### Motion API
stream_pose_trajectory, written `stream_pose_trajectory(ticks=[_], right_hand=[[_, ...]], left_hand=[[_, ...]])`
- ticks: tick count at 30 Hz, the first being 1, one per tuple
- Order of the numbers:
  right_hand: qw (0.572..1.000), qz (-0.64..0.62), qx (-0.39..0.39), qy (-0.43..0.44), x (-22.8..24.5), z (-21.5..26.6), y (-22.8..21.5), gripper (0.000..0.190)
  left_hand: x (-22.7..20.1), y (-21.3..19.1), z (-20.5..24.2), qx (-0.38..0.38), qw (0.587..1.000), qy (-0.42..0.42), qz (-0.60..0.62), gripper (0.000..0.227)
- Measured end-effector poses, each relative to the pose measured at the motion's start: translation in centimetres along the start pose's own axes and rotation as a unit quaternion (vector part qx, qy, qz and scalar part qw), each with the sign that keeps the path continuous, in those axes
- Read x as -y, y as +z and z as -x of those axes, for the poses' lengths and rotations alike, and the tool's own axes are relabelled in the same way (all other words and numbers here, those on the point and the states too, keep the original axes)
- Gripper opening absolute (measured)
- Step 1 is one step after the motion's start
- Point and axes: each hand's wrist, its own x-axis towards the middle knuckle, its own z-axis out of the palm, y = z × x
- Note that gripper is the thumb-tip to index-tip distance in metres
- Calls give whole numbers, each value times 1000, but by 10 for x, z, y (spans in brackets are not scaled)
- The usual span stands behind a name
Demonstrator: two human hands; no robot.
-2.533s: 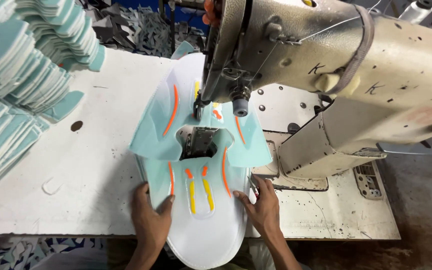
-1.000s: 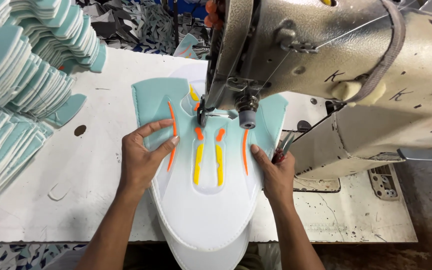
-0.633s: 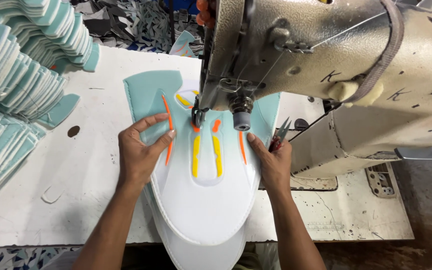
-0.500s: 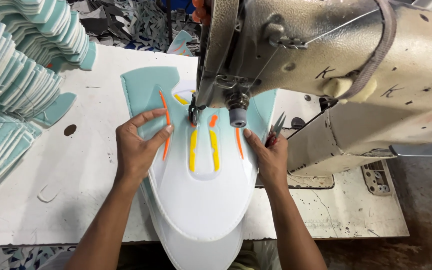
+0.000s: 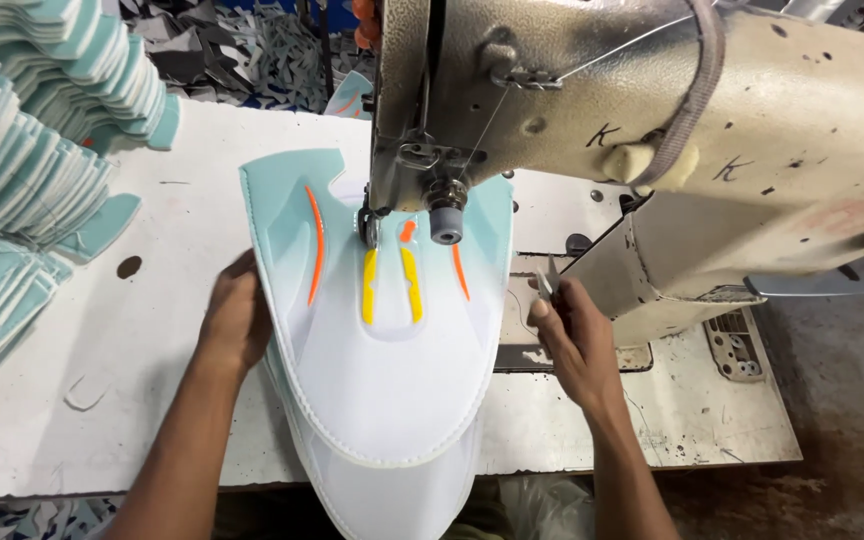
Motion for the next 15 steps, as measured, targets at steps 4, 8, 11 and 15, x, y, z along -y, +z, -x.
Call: stream_pose_trajectory(ticks=[4, 8, 11, 15], right_hand=[[969, 207, 8, -131, 40, -27, 12, 39], [809, 420, 26, -409, 66, -79, 36, 28], [688, 574, 78, -438, 50, -130, 49, 10], [730, 580, 164, -323, 12, -179, 64, 13]], left_hand=[[-15, 27, -26, 220, 969, -56, -102, 40], [-27, 55, -54, 277, 945, 106, -133, 39], [-17, 60, -86, 244, 969, -14, -43, 41], [-20, 66, -102, 272, 954, 61, -113, 43]])
